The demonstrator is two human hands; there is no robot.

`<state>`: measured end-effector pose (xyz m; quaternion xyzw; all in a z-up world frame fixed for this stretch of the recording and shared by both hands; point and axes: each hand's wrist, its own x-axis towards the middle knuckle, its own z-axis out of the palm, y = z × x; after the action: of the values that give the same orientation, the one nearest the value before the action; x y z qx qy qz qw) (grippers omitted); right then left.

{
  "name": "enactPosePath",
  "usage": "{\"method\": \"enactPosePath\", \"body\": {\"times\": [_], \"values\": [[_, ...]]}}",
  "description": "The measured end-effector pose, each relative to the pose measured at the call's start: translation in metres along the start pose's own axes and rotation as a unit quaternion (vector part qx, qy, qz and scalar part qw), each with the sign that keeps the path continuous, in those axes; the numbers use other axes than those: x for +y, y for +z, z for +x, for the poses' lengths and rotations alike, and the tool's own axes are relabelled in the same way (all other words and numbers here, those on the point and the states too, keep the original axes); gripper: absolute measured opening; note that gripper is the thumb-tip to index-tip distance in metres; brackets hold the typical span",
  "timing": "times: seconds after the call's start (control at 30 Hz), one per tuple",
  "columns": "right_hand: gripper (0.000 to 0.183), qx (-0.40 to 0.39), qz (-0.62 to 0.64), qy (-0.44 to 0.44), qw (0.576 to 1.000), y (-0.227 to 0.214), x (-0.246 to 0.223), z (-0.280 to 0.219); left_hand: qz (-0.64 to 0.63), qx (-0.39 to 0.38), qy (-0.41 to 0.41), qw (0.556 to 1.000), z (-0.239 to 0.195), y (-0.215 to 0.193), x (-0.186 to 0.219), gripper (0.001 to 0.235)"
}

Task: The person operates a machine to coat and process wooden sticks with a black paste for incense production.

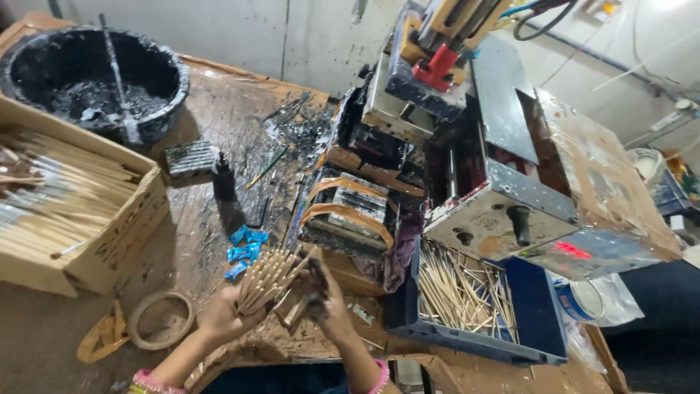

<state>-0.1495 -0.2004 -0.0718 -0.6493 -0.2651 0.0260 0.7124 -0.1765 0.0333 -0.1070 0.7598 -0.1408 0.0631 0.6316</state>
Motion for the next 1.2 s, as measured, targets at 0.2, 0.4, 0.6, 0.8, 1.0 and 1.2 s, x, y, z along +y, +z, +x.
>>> {"method": "enactPosePath", "body": {"times": [0.2,0.4,0.6,0.8,1.0,1.2], "values": [[0.025,0.128,-0.091,0.062,0.986,-0.062,-0.089,0.021,-0.067,-0.102,0.104,0.987,0.043,0.000,0.027,0.037],[0.028,-0.014,-0.418,-0.145,0.897,-0.097,-0.150,0.075,-0.123,0.013,0.016,0.992,0.136,-0.039,0.042,0.013],[0.039,0.042,-0.674,-0.139,0.724,-0.096,-0.142,0.082,-0.131,0.135,-0.008,0.982,0.206,-0.004,0.003,0.016],[0.027,0.133,-0.618,0.051,0.774,-0.118,-0.107,0.067,-0.237,0.153,0.003,0.959,0.198,0.007,0.020,0.013],[0.038,0.153,-0.556,-0.062,0.815,-0.116,-0.109,0.073,-0.217,0.232,0.014,0.948,0.199,0.016,-0.003,0.021],[0.036,0.168,-0.558,-0.026,0.812,-0.100,-0.109,0.072,-0.152,0.221,0.015,0.963,0.187,0.003,0.009,0.015]]}}
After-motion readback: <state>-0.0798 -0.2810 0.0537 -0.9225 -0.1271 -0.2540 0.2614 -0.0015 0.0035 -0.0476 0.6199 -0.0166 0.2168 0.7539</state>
